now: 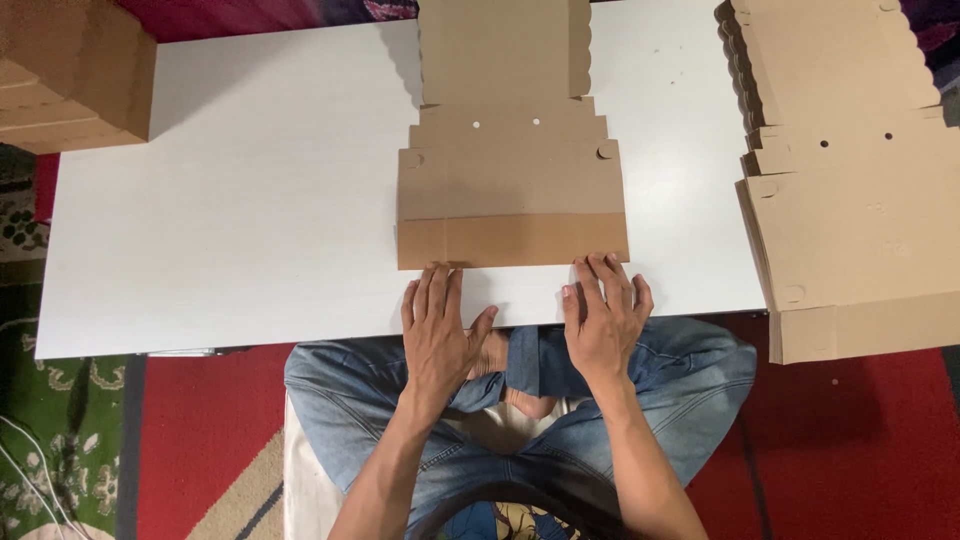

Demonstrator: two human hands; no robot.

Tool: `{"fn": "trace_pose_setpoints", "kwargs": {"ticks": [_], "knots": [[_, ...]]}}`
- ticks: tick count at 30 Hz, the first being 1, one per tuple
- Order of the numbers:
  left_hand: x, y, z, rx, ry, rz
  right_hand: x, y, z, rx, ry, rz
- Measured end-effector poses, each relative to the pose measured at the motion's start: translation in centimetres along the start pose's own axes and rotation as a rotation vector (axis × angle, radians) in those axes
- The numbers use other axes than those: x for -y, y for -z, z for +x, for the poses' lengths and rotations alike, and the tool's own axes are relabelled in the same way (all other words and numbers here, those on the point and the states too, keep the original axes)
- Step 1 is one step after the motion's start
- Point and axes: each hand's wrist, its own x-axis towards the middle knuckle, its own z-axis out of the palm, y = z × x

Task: Folding and assembling cardboard boxes from flat sheets by hand.

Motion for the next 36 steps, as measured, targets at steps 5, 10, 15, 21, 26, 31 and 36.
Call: {"fn": "trace_pose_setpoints", "kwargs": {"ticks": [5,10,15,21,26,31,36], "knots": [[0.1,0.0,-0.1,0.026,-0.001,0.027,0.7,0.1,0.2,-0.003,-0.001,-0.020],[0.1,-0.5,-0.7,-0.058,-0.036,0.031,2.5,-0.1,0.3,0.012,0.035,-0.049],[-0.7,-0.1,-0.7,-0.035,-0.040,0.045,4.9,-0.2,0.5,0.028,0.117,0.002],[-2.2,-0.8,-0.1,-0.042,-0.147,0.028,6.5,-0.4,0.8,0.086,0.182,-0.016],[-2.4,-1.7,0.1,-0.085,-0.186,0.041,8.5,2.1,2.5,0.093,0.195,-0.068],[-2.6,-1.9,-0.3,-0.132,-0.125,0.024,6.8,0.4,1.6,0.092,0.212,-0.001],[-2.8,-1.1,-0.6,-0.121,-0.019,0.025,5.7,0.1,1.2,0.086,0.094,-0.005]]}}
